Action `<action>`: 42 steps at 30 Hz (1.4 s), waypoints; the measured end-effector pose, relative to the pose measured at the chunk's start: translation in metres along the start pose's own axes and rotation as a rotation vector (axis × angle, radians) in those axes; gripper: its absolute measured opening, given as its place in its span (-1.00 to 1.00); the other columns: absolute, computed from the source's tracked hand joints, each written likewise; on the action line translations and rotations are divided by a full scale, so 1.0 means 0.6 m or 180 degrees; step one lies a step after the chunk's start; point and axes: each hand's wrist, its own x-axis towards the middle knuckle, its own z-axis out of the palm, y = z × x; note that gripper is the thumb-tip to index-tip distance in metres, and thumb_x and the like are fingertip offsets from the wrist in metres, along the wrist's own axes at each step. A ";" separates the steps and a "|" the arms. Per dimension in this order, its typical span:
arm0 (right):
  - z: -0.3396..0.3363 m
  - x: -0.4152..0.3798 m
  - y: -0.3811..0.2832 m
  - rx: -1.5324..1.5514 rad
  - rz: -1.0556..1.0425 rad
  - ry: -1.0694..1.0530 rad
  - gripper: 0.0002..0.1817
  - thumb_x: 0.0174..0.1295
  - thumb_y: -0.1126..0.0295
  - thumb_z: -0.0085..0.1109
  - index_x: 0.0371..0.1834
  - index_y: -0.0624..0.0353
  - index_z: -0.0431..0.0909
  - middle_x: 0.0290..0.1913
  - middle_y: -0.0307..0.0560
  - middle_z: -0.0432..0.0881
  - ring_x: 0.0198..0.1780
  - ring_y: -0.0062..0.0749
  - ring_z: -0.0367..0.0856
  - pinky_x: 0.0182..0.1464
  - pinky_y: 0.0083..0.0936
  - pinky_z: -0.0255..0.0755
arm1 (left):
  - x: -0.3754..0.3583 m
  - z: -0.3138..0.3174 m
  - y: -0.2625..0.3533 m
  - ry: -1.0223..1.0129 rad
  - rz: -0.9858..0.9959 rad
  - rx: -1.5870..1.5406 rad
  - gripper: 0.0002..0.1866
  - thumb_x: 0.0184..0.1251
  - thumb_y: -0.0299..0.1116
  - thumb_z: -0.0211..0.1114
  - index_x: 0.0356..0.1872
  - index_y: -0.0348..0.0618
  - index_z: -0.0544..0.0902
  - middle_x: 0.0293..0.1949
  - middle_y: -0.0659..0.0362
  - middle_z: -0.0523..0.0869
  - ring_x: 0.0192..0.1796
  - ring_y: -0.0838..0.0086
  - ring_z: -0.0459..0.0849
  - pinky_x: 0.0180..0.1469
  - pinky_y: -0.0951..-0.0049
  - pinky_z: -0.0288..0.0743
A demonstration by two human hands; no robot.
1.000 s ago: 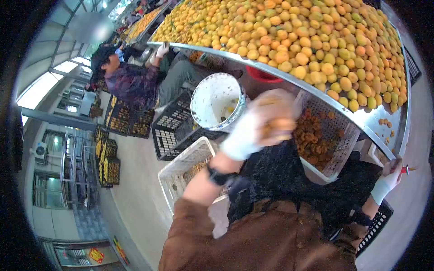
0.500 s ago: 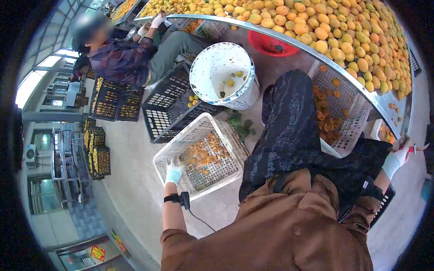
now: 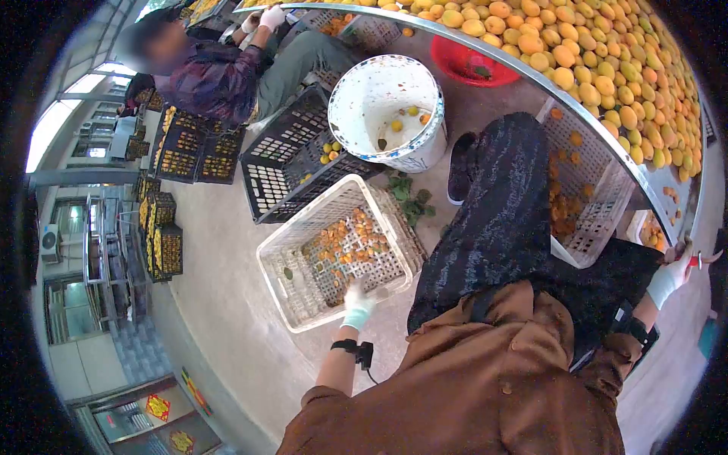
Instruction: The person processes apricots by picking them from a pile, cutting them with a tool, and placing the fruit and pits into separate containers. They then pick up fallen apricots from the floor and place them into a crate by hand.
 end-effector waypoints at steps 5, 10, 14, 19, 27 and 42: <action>0.005 -0.006 -0.010 -0.0037 0.0049 -0.0172 -0.78 0.22 0.23 0.22 -0.26 0.16 0.60 -0.55 -0.29 0.50 -0.72 -0.68 0.16 -0.69 -0.64 -0.07 | -0.016 0.035 0.032 -0.0855 0.0700 0.0703 -0.29 0.02 0.15 0.36 0.12 -0.11 0.53 0.08 -0.07 0.60 0.13 0.10 0.57 0.04 0.16 0.50; 0.011 -0.011 -0.014 -0.0012 0.0001 -0.0108 -0.79 0.24 0.26 0.20 -0.22 0.18 0.61 -0.53 -0.32 0.49 -0.72 -0.69 0.15 -0.69 -0.64 -0.07 | -0.018 0.078 0.021 -0.0512 0.0489 0.0955 -0.57 0.18 -0.04 0.27 -0.04 -0.09 0.57 -0.34 -0.01 0.72 -0.28 0.10 0.71 -0.25 0.13 0.56; -0.031 0.046 0.029 -0.0003 0.0004 -0.0412 -0.74 0.27 0.20 0.17 -0.11 0.10 0.64 -0.49 -0.37 0.54 -0.69 -0.69 0.24 -0.67 -0.65 0.00 | -0.026 0.072 0.043 -0.0214 0.0551 0.0919 -0.74 0.21 -0.22 0.18 -0.16 -0.11 0.60 -0.43 -0.01 0.71 -0.36 0.14 0.71 -0.32 0.12 0.55; -0.016 0.013 0.006 -0.0064 -0.0038 -0.0522 -0.77 0.28 0.30 0.17 -0.07 0.12 0.59 -0.49 -0.35 0.48 -0.70 -0.69 0.19 -0.68 -0.69 0.01 | -0.020 0.061 0.028 -0.0331 0.0533 0.0906 -0.81 0.24 -0.30 0.07 -0.28 -0.14 0.60 -0.47 0.02 0.70 -0.36 0.12 0.71 -0.31 0.14 0.56; -0.022 -0.018 -0.002 0.0047 0.0170 -0.0263 -0.74 0.23 0.14 0.20 -0.18 0.06 0.62 -0.54 -0.34 0.44 -0.71 -0.63 0.23 -0.72 -0.64 0.02 | -0.037 0.119 -0.023 -0.0173 -0.0102 0.0944 -0.70 0.35 -0.17 0.02 -0.37 -0.10 0.65 -0.45 0.06 0.72 -0.36 0.16 0.72 -0.30 0.17 0.56; -0.033 0.065 -0.016 -0.0935 -0.0280 -0.0891 -0.64 0.35 0.24 -0.08 0.18 -0.05 0.47 0.00 -0.21 0.52 -0.32 -0.49 0.46 -0.49 -0.60 0.25 | -0.010 0.004 -0.089 -0.1210 0.0428 -0.1967 -0.52 0.26 -0.01 0.23 0.05 -0.14 0.61 0.08 -0.06 0.63 0.08 0.23 0.63 0.08 0.35 0.50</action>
